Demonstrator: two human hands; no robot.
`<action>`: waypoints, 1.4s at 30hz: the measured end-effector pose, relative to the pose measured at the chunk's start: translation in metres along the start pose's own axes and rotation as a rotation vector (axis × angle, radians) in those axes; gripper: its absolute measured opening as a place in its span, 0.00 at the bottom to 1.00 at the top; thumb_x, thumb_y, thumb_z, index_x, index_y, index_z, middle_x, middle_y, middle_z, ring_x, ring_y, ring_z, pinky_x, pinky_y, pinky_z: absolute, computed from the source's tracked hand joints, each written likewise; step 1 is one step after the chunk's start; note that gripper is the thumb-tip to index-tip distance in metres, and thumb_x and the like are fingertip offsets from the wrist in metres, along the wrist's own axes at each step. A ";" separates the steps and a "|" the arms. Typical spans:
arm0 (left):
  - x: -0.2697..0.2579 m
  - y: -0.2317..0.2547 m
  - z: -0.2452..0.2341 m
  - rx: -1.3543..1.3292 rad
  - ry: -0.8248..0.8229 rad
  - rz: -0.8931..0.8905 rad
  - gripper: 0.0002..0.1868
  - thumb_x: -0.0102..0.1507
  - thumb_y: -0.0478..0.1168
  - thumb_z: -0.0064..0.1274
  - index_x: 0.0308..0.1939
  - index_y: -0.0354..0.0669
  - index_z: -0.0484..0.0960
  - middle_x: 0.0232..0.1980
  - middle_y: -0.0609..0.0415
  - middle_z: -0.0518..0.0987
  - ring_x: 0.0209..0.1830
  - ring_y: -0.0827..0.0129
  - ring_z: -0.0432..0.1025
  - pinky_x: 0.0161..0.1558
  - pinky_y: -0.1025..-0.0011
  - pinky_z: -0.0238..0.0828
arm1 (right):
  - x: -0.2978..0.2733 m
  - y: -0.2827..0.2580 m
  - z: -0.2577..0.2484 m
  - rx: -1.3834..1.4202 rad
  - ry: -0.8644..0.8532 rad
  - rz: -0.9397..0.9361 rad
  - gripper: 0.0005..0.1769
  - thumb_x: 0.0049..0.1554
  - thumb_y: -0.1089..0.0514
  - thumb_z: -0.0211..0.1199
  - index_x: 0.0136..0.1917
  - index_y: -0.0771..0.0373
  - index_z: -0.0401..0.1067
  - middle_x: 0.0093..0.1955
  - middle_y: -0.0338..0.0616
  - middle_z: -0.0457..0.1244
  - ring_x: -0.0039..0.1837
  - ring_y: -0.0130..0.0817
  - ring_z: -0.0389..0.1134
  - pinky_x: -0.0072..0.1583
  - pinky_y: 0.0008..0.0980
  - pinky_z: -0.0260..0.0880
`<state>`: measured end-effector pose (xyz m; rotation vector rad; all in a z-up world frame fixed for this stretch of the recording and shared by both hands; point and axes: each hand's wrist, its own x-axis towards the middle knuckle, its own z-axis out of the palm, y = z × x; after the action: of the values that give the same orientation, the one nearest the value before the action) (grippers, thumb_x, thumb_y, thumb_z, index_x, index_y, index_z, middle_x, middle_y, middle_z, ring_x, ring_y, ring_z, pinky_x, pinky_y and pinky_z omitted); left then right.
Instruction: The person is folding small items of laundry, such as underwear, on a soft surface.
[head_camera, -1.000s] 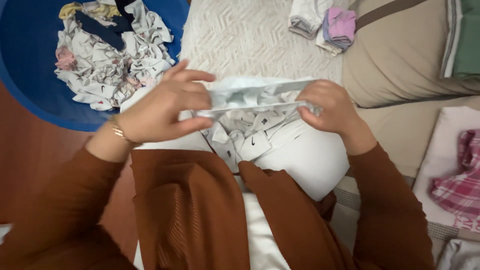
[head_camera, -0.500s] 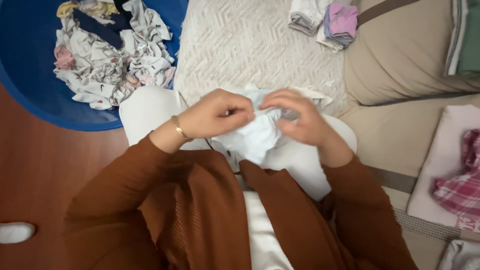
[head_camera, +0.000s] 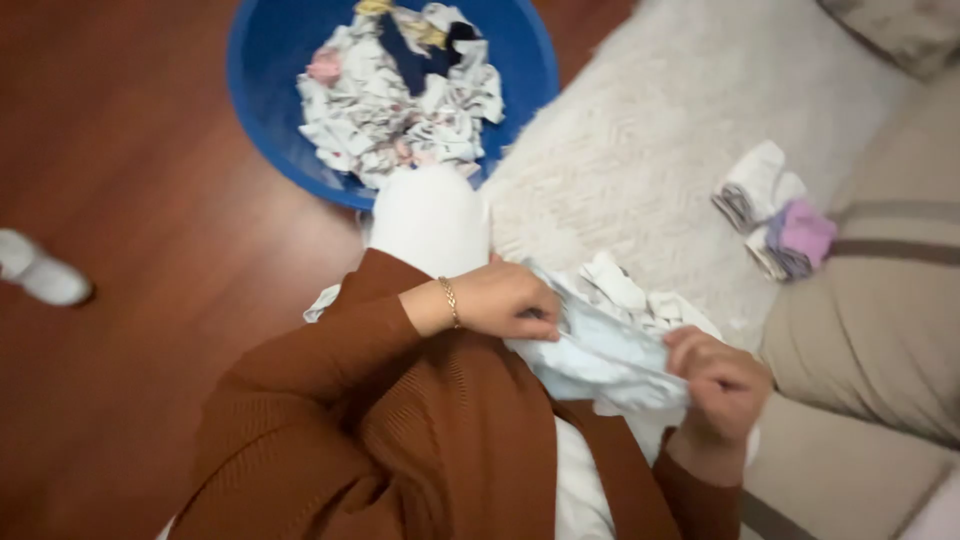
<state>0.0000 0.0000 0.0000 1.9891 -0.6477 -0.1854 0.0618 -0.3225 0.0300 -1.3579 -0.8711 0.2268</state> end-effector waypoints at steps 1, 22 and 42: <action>-0.007 0.001 0.002 0.065 -0.021 -0.019 0.13 0.60 0.49 0.58 0.30 0.44 0.82 0.31 0.50 0.81 0.32 0.53 0.74 0.34 0.56 0.65 | -0.005 -0.005 0.001 0.072 0.022 -0.025 0.17 0.53 0.59 0.65 0.27 0.62 0.64 0.27 0.38 0.59 0.35 0.33 0.64 0.58 0.43 0.68; 0.149 -0.109 -0.080 0.672 0.427 -0.058 0.28 0.66 0.49 0.64 0.65 0.37 0.79 0.70 0.44 0.74 0.69 0.40 0.61 0.66 0.43 0.50 | 0.068 0.082 -0.156 -1.478 0.298 -0.049 0.13 0.51 0.63 0.76 0.42 0.61 0.71 0.47 0.45 0.65 0.52 0.46 0.67 0.53 0.42 0.68; 0.148 -0.197 0.027 0.541 0.300 -0.187 0.12 0.57 0.38 0.59 0.45 0.44 0.85 0.54 0.47 0.80 0.55 0.48 0.72 0.55 0.48 0.65 | 0.025 0.206 -0.161 -1.006 -0.012 0.497 0.12 0.53 0.53 0.70 0.51 0.55 0.81 0.61 0.48 0.65 0.61 0.48 0.67 0.58 0.44 0.69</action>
<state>0.1862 -0.0261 -0.1621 2.5322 -0.3346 0.1966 0.2533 -0.3782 -0.1412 -2.5163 -0.6442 0.1763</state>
